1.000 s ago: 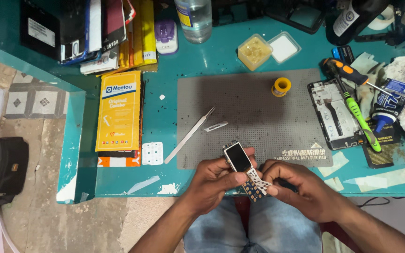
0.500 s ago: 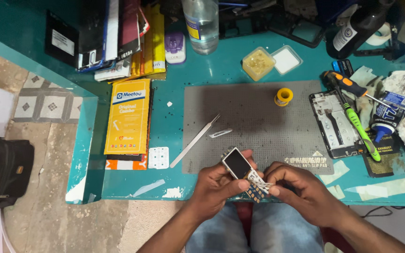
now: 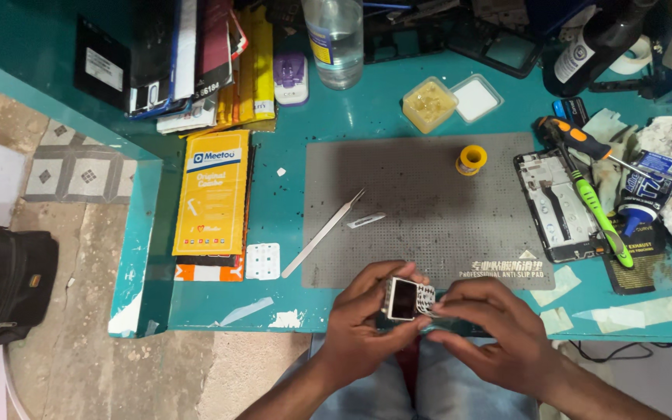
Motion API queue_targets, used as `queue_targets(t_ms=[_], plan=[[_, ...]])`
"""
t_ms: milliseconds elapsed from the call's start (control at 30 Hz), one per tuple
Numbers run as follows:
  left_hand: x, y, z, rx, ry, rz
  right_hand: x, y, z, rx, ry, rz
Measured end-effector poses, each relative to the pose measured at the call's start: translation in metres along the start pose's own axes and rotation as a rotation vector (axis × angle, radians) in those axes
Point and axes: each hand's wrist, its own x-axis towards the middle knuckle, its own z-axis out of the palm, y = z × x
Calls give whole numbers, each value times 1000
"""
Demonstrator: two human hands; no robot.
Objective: The person holds a disassembled mobile phone and uses tweezers to manipulate small components on the circuit board. They also use a spray bottle to apply liquid to the board and a toothbrush to clean it. The task involves careful handling of the phone's internal parts.
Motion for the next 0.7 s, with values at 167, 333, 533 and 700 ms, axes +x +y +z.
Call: queue_targets(t_ms=[167, 333, 533, 700], plan=[[4, 4, -3, 114, -97, 14, -4, 6, 4, 14, 47, -64], [8, 3, -3, 95, -137, -14, -2, 9, 0, 82, 59, -54], [7, 4, -2, 93, -162, -26, -3, 7, -2, 106, 60, 35], [7, 5, -1, 85, -150, -34, -7, 8, 0, 104, 52, 47]])
